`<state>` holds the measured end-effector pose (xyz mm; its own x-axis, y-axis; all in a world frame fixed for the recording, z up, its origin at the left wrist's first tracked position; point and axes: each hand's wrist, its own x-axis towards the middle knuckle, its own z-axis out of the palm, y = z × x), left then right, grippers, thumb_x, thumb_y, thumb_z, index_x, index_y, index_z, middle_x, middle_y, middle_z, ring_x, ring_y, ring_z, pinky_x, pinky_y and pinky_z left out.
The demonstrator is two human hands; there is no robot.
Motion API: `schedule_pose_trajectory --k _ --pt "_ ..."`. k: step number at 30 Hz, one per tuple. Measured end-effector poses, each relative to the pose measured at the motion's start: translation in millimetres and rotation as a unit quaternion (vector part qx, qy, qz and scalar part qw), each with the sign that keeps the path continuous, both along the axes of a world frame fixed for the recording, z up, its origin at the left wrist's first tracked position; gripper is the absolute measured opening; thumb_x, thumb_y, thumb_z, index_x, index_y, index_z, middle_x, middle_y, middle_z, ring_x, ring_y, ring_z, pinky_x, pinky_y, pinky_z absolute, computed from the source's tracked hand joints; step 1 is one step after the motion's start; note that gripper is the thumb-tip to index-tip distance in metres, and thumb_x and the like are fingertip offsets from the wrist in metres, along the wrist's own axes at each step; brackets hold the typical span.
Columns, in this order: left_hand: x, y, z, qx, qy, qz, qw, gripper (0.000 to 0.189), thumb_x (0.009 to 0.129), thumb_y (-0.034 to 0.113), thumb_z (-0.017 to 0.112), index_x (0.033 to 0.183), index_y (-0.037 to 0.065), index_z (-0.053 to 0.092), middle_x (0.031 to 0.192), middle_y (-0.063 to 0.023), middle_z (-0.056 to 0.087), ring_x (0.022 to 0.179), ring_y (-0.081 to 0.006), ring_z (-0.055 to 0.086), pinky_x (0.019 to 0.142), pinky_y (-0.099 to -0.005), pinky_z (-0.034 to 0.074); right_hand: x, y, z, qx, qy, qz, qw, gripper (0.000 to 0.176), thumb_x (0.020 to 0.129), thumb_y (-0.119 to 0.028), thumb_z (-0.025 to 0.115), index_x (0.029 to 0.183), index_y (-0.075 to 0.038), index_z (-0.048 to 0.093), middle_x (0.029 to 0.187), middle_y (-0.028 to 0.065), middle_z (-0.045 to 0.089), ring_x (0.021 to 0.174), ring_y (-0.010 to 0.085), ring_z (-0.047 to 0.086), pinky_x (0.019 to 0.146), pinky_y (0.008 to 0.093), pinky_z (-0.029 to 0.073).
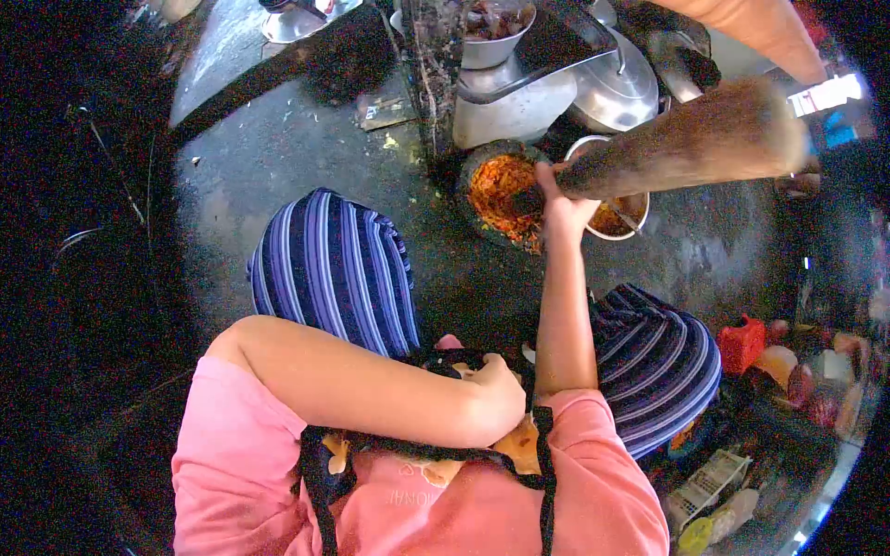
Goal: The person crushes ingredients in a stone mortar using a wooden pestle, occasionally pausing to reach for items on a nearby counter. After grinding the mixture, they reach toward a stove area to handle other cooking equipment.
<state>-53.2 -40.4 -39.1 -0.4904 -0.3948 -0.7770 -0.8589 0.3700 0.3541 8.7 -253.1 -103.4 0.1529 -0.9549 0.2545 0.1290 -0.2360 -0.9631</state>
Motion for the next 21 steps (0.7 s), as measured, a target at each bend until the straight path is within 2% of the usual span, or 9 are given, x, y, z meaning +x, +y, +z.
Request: schedule_pose_trajectory --k 2,4,8,10,11,13,16,18,21 --pt "20.0 -4.5 35.8 -0.065 0.034 -0.068 0.995 0.029 0.067 0.024 0.066 0.091 0.007 0.068 0.096 -0.0103 0.065 0.090 -0.0252 0.060 0.079 -0.0437 0.042 -4.2 -7.8 39.2 -0.050 -0.035 0.003 0.998 0.032 0.062 0.007 0.073 0.085 -0.005 0.054 0.076 0.0005 0.054 0.072 0.0132 0.051 0.070 0.0271 0.043" --pt "32.7 -8.6 67.5 -0.074 0.080 -0.064 0.992 0.025 0.067 0.023 0.065 0.088 0.008 0.068 0.091 -0.0097 0.065 0.086 -0.0245 0.061 0.077 -0.0426 0.041 -9.2 4.6 101.8 -0.038 0.051 0.029 0.998 0.023 0.063 0.004 0.072 0.079 -0.002 0.056 0.080 0.0060 0.056 0.072 0.0160 0.053 0.068 0.0298 0.044" --pt "69.0 -13.6 136.7 -0.226 0.265 0.012 0.937 0.011 0.066 0.015 0.060 0.070 0.009 0.067 0.070 -0.0072 0.064 0.068 -0.0212 0.061 0.067 -0.0374 0.041 -6.4 -18.4 26.9 -0.094 0.010 -0.008 0.995 0.026 0.061 0.005 0.072 0.082 -0.002 0.058 0.084 0.0060 0.057 0.079 0.0175 0.053 0.074 0.0295 0.043" --pt "46.5 -7.2 146.5 -0.410 0.315 0.064 0.853 0.009 0.061 0.014 0.061 0.062 0.006 0.065 0.062 -0.0092 0.061 0.065 -0.0191 0.059 0.063 -0.0361 0.041 2.8 7.0 -18.7 0.033 -0.040 -0.073 0.996 0.062 0.058 0.009 0.073 0.114 -0.003 0.049 0.093 0.0039 0.056 0.083 0.0150 0.053 0.083 0.0293 0.042" --pt "37.5 -8.2 167.8 -0.460 0.217 0.038 0.860 0.015 0.056 0.017 0.064 0.063 0.004 0.065 0.060 -0.0108 0.060 0.064 -0.0202 0.058 0.067 -0.0386 0.043 7.1 5.9 -16.1 0.022 -0.076 -0.082 0.993 0.046 0.060 0.005 0.073 0.100 -0.004 0.053 0.092 0.0059 0.056 0.087 0.0170 0.053 0.082 0.0304 0.043" --pt "51.4 5.5 174.9 -0.450 0.186 0.029 0.873 0.015 0.056 0.017 0.064 0.063 0.004 0.065 0.060 -0.0106 0.060 0.064 -0.0203 0.059 0.067 -0.0385 0.043 3.1 3.9 -2.5 -0.024 -0.056 -0.033 0.998 0.026 0.065 0.001 0.073 0.084 -0.003 0.056 0.087 0.0086 0.058 0.087 0.0192 0.054 0.081 0.0331 0.045" --pt "89.6 36.5 182.3 -0.416 0.184 0.055 0.889 0.014 0.057 0.017 0.064 0.063 0.004 0.065 0.061 -0.0104 0.060 0.064 -0.0205 0.059 0.066 -0.0385 0.043 3.5 0.4 58.7 -0.046 -0.102 0.035 0.993 0.021 0.064 0.008 0.068 0.078 -0.001 0.056 0.078 0.0092 0.057 0.070 0.0166 0.054 0.066 0.0275 0.044" --pt "111.1 57.2 188.0 -0.390 0.182 0.074 0.899 0.014 0.057 0.017 0.063 0.063 0.004 0.065 0.061 -0.0103 0.060 0.064 -0.0206 0.059 0.066 -0.0385 0.043 0.2 5.3 78.2 -0.042 -0.066 0.045 0.996 0.018 0.065 0.005 0.068 0.077 -0.001 0.056 0.077 0.0072 0.057 0.071 0.0150 0.053 0.069 0.0277 0.042" --pt "128.7 74.7 196.8 -0.379 0.185 0.090 0.902 0.014 0.057 0.017 0.063 0.064 0.004 0.065 0.061 -0.0101 0.060 0.064 -0.0208 0.059 0.066 -0.0385 0.044 10.1 -0.2 6.0 -0.091 0.025 -0.070 0.993 0.023 0.060 0.001 0.074 0.077 0.000 0.059 0.079 0.0054 0.059 0.080 0.0180 0.052 0.083 0.0333 0.040"
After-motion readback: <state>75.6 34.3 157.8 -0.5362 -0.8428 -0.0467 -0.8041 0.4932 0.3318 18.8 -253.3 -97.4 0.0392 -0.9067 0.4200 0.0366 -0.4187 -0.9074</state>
